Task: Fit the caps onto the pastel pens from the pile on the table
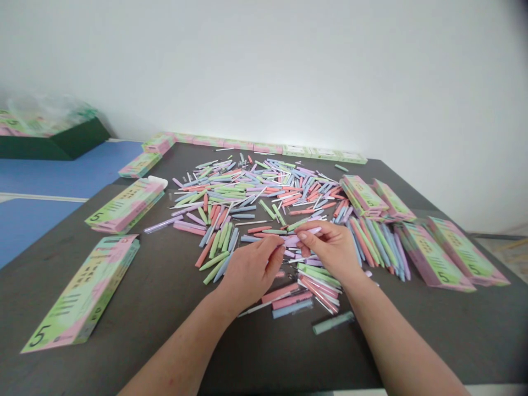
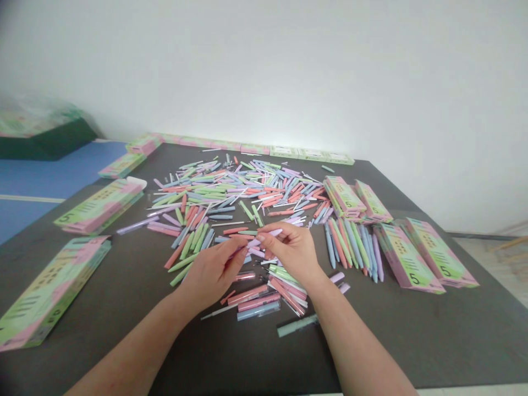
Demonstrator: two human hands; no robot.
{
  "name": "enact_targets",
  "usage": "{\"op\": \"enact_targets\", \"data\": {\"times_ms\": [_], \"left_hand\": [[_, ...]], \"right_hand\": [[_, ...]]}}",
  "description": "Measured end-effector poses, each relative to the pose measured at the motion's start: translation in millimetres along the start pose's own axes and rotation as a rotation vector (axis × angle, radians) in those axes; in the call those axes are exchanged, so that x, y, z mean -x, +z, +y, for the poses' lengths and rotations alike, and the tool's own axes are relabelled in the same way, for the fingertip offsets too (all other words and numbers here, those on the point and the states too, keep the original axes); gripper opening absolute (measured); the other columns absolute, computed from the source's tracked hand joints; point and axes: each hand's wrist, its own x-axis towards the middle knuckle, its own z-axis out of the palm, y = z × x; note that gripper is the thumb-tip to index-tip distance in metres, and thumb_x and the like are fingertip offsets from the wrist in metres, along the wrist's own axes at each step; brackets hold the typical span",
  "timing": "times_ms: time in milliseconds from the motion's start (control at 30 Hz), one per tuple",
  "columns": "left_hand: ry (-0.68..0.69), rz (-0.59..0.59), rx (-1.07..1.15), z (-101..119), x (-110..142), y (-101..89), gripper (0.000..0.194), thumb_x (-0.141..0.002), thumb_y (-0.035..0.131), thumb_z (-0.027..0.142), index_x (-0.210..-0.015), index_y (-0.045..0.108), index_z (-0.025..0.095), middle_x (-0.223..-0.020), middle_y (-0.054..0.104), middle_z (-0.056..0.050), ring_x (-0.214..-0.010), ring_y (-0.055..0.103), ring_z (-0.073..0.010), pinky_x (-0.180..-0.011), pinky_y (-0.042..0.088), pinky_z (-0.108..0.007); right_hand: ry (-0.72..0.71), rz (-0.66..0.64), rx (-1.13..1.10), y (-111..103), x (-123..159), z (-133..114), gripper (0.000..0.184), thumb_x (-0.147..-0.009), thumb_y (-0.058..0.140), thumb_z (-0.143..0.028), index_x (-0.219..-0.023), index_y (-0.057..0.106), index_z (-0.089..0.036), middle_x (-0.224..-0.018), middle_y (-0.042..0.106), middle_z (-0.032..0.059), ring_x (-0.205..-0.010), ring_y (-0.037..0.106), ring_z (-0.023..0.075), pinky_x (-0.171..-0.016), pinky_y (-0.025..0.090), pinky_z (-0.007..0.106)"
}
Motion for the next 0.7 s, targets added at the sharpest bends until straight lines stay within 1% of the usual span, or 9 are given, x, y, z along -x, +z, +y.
{"op": "enact_targets", "data": {"times_ms": [67,233,400,467,533,633,700], "left_hand": [[-0.016,-0.002,0.043,0.9,-0.3,-1.7,0.023,-0.098,0.039,0.03,-0.107,0.057,0.019,-0.097,0.071,-0.005,-0.079,0.066,-0.0166,-0.069,0.046,-0.027],[-0.026,-0.012,0.085,1.9,-0.6,-4.9,0.022,-0.097,0.039,0.03,-0.104,0.057,0.02,-0.085,0.069,-0.003,-0.072,0.064,-0.0154,-0.063,0.042,-0.024],[-0.044,-0.016,0.115,2.8,-1.3,-6.2,0.021,-0.097,0.039,0.03,-0.101,0.057,0.019,-0.082,0.067,-0.001,-0.069,0.061,-0.0141,-0.063,0.039,-0.024],[-0.052,-0.013,0.126,2.9,-1.3,-6.3,0.021,-0.097,0.039,0.03,-0.1,0.057,0.019,-0.079,0.066,0.0,-0.066,0.059,-0.0134,-0.062,0.037,-0.024],[-0.061,-0.011,0.135,2.8,-1.2,-6.6,0.022,-0.097,0.039,0.031,-0.101,0.057,0.019,-0.077,0.065,0.0,-0.065,0.057,-0.0131,-0.061,0.036,-0.023],[-0.073,-0.018,0.154,2.6,-0.9,-7.5,0.025,-0.098,0.037,0.032,-0.102,0.058,0.019,-0.076,0.063,0.0,-0.064,0.056,-0.0131,-0.061,0.036,-0.023],[-0.077,-0.03,0.169,2.5,-0.8,-8.3,0.028,-0.098,0.035,0.033,-0.105,0.058,0.019,-0.075,0.062,0.0,-0.064,0.055,-0.0133,-0.061,0.037,-0.023]], "right_hand": [[-0.008,0.009,-0.014,-0.3,0.3,-1.4,0.022,-0.072,0.076,-0.037,-0.08,0.071,-0.017,-0.052,0.062,-0.0015,-0.042,0.054,0.0105,-0.042,0.041,0.022],[-0.054,0.074,0.003,-4.7,0.0,-0.8,0.021,-0.072,0.076,-0.037,-0.079,0.071,-0.018,-0.046,0.053,-0.0045,-0.042,0.046,0.009,-0.042,0.035,0.022],[-0.089,0.14,-0.132,-12.1,-2.3,0.2,0.018,-0.073,0.076,-0.035,-0.08,0.07,-0.02,-0.055,0.056,-0.0038,-0.042,0.044,0.008,-0.042,0.034,0.023],[-0.098,0.171,-0.174,-15.2,-3.3,-3.2,0.018,-0.074,0.075,-0.037,-0.081,0.069,-0.021,-0.055,0.055,-0.004,-0.042,0.043,0.0082,-0.041,0.034,0.024],[-0.1,0.201,-0.206,-18.0,-4.2,-8.1,0.02,-0.075,0.073,-0.04,-0.079,0.068,-0.022,-0.055,0.053,-0.004,-0.042,0.039,0.0079,-0.04,0.033,0.024],[-0.102,0.264,-0.242,-21.3,-5.8,-14.3,0.025,-0.074,0.073,-0.044,-0.074,0.062,-0.022,-0.064,0.055,-0.0022,-0.043,0.034,0.0067,-0.039,0.031,0.023],[-0.095,0.281,-0.252,-22.7,-6.9,-16.4,0.027,-0.076,0.071,-0.046,-0.073,0.059,-0.022,-0.062,0.051,-0.0025,-0.044,0.032,0.0066,-0.039,0.029,0.022]]}}
